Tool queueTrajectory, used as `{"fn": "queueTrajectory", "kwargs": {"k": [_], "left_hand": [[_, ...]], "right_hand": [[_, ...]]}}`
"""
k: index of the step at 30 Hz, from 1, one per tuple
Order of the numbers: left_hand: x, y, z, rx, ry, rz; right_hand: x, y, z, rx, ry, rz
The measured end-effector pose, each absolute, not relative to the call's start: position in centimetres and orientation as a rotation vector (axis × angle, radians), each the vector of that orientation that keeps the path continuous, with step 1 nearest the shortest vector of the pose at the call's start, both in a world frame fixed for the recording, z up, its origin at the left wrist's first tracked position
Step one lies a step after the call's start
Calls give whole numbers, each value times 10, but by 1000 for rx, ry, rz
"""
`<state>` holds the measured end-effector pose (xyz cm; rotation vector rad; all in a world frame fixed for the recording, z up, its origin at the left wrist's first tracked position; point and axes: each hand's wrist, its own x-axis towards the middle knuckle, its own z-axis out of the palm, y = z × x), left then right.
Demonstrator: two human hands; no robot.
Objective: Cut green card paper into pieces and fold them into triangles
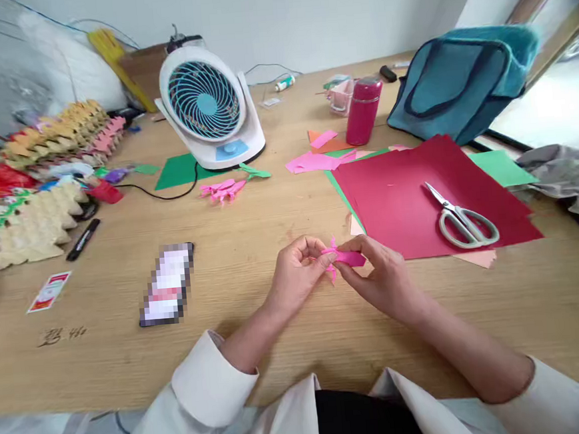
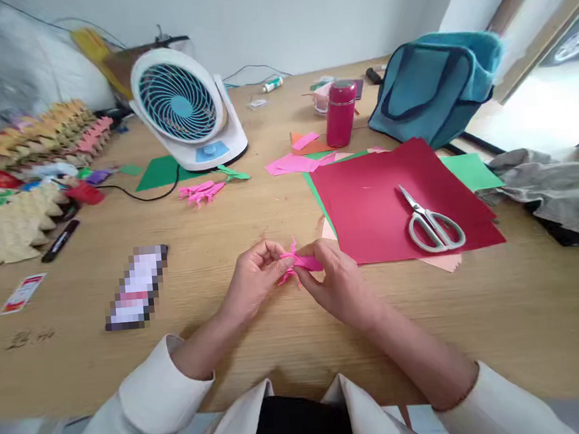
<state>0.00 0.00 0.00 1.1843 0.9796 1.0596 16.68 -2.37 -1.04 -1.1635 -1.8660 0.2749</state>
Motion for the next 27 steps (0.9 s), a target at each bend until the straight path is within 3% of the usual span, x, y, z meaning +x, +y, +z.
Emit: {"fn": "queueTrajectory", "kwargs": {"k": [27], "left_hand": [[-1, 4, 3, 1269, 950, 1020]], "right_hand": [[168, -18, -15, -1034, -1945, 203]]}}
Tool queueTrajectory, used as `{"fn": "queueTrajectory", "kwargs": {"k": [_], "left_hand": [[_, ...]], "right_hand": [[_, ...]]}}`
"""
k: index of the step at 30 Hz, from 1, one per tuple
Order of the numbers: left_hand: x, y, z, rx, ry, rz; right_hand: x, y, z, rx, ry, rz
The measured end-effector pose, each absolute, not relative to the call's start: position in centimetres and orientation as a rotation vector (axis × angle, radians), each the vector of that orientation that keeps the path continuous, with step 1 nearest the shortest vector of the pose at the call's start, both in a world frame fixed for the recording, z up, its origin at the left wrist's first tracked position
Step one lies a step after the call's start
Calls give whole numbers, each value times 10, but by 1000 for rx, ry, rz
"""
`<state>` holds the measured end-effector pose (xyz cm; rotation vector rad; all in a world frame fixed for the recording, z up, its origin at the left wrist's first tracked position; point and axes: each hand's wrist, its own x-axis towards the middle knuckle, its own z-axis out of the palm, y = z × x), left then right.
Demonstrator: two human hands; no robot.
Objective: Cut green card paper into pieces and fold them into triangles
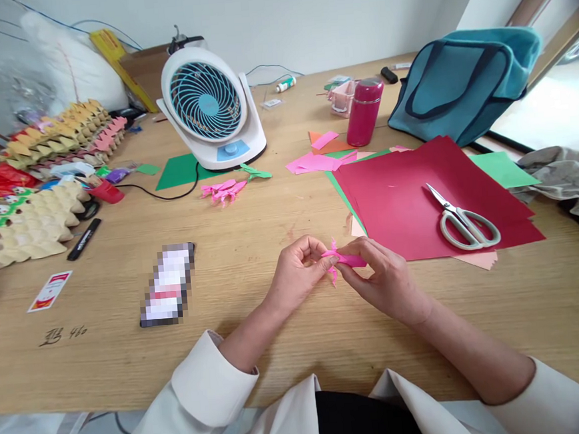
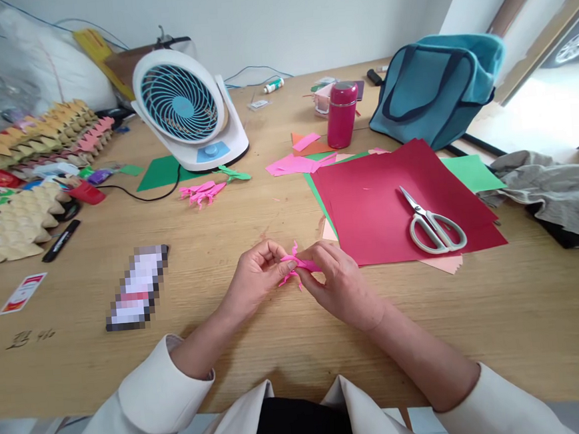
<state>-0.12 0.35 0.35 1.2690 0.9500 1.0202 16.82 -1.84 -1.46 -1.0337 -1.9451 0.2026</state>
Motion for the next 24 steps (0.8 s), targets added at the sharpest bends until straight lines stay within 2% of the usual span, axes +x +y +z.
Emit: {"fn": "queueTrajectory", "kwargs": {"k": [24], "left_hand": [[-1, 3, 3, 1078, 965, 996]], "right_hand": [[171, -19, -14, -1050, -1959, 250]]}}
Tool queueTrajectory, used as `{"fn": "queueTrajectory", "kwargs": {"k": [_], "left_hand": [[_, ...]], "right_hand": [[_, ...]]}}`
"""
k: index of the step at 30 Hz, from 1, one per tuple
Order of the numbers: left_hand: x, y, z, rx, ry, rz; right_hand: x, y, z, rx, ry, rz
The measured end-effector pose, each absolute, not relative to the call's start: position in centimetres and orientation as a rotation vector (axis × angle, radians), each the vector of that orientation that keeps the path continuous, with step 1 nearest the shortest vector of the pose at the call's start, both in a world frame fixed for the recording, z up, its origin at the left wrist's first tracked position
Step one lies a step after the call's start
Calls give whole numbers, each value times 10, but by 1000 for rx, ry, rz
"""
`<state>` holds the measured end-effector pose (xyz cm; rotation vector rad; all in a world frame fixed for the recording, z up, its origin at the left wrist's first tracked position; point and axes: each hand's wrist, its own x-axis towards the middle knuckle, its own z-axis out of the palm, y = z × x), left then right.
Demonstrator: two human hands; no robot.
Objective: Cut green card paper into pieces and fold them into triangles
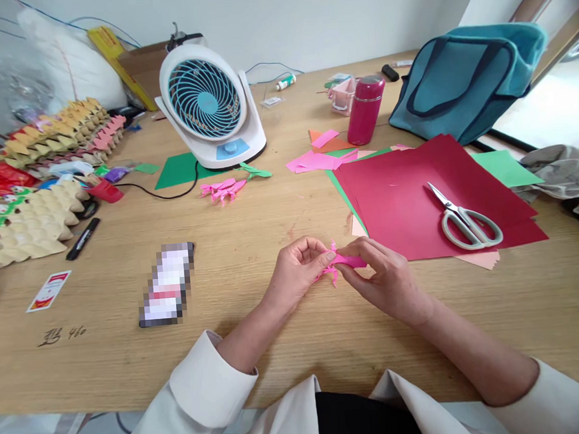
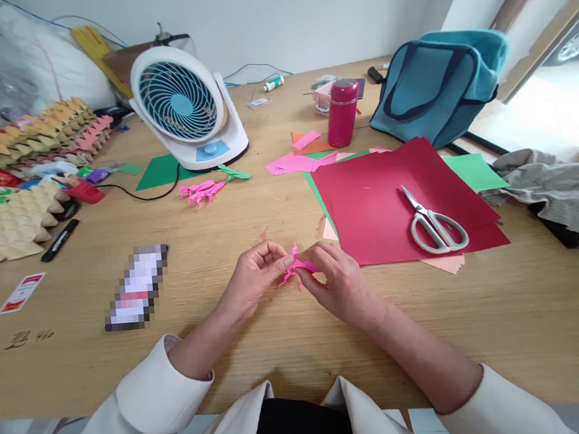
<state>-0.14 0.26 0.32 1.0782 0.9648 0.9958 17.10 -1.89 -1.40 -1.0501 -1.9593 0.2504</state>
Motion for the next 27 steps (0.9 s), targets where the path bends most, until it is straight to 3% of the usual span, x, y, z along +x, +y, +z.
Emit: {"fn": "queueTrajectory", "kwargs": {"k": [19, 27], "left_hand": [[0, 2, 4, 1078, 1009, 958], [-10, 12, 1, 1346, 1000, 987]], "right_hand": [[171, -19, -12, -1053, -1945, 281], [179, -16, -3, -1154, -1821, 353]]}}
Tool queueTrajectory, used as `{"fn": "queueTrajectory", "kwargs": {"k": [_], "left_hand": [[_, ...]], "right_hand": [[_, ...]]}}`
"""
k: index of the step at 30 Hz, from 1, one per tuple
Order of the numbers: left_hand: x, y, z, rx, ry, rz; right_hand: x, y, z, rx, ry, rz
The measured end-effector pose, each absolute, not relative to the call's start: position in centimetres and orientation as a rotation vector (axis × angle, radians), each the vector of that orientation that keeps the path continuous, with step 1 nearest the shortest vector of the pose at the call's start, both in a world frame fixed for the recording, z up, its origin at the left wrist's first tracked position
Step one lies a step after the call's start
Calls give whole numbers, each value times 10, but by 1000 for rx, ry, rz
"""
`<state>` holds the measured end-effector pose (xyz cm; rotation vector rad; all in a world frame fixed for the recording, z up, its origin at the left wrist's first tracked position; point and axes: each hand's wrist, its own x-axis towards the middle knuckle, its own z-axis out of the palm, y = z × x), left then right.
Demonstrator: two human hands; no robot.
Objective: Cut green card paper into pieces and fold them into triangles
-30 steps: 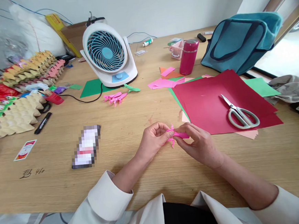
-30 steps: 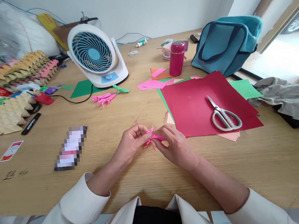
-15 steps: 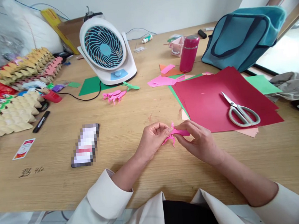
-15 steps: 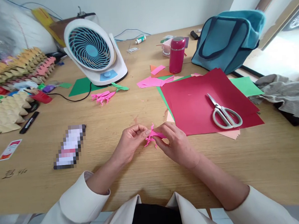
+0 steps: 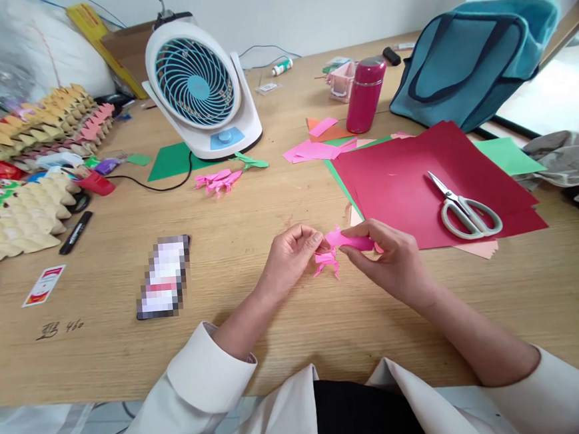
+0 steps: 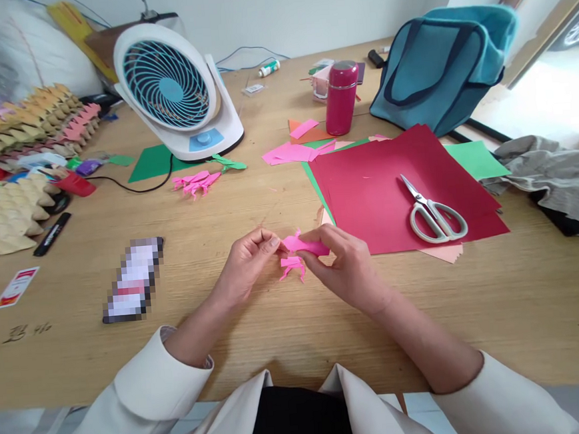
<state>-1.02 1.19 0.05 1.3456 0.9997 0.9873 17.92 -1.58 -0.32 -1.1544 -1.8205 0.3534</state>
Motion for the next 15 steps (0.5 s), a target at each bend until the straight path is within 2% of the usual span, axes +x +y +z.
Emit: {"fn": "queueTrajectory", "kwargs": {"k": [8, 11, 15], "left_hand": [[-19, 19, -5, 2428, 1125, 513], [-18, 18, -9, 2543, 1165, 440], [-21, 20, -11, 2516, 1169, 540]], "right_hand": [[191, -9, -4, -1309, -1674, 441], [190, -9, -5, -1292, -1687, 456], [190, -9, -5, -1277, -1688, 476]]}}
